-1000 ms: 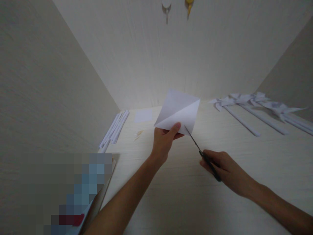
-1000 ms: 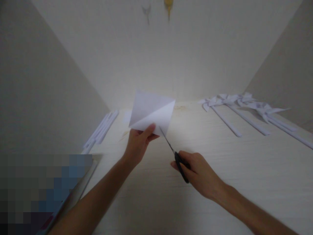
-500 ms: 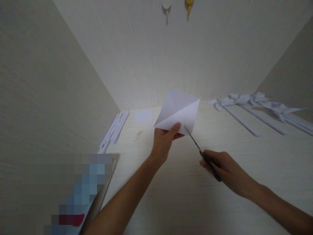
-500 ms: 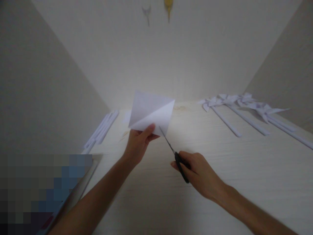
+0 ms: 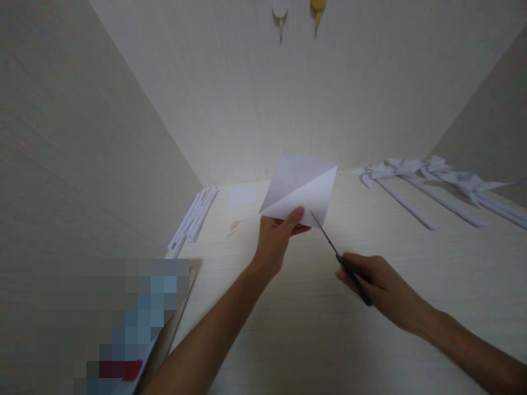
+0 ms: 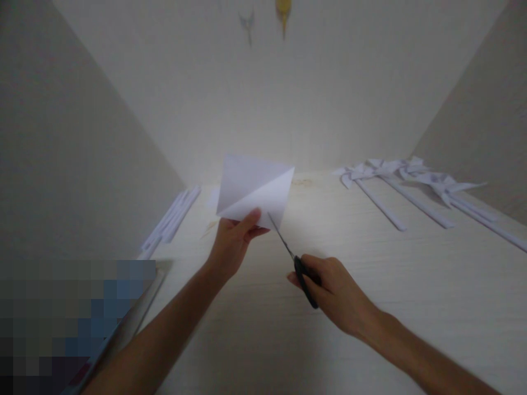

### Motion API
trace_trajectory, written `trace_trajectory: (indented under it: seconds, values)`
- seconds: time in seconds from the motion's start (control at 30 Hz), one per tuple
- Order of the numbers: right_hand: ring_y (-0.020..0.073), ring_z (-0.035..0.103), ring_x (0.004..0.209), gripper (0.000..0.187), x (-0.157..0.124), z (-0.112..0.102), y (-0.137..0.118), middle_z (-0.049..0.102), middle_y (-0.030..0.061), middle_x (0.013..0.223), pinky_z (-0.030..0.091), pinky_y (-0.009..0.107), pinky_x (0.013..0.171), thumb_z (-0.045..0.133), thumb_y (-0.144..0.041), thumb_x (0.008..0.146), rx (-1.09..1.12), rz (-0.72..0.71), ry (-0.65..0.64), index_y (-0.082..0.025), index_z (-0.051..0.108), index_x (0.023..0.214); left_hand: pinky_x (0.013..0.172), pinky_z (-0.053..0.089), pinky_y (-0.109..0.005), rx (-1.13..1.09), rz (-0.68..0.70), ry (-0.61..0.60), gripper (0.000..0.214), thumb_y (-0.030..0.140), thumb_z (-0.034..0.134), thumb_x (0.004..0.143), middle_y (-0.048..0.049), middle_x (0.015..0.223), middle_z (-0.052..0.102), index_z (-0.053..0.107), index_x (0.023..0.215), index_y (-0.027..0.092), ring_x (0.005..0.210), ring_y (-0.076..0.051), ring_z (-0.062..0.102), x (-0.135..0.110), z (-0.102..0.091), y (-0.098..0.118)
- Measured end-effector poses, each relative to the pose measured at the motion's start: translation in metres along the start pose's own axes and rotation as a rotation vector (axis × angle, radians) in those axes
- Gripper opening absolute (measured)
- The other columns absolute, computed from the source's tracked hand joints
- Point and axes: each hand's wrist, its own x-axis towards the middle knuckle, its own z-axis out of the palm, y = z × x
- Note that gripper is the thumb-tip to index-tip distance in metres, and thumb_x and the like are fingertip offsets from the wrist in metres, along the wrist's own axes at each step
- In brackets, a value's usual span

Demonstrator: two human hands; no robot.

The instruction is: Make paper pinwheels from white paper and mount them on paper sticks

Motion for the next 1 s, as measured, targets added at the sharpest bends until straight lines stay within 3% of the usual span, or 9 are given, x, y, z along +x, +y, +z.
trace_trajectory:
  seconds: [1.0]
  values:
    - [0.0084,0.032,0.045,0.031,-0.0002,-0.0006,-0.0004,0.035,-0.0051,0.05,0.025,0.022,0.043,0.041,-0.043,0.078,0.047,-0.007,-0.004,-0.019,0.036,0.059,0.058,0.053,-0.026,0.082,-0.016,-0.028,0.033,0.025,0.065,0.061,-0.0022,0.079,0.063,0.06,0.092,0.016,0.068,-0.014,0.06,-0.0074,0.0048,0.0004]
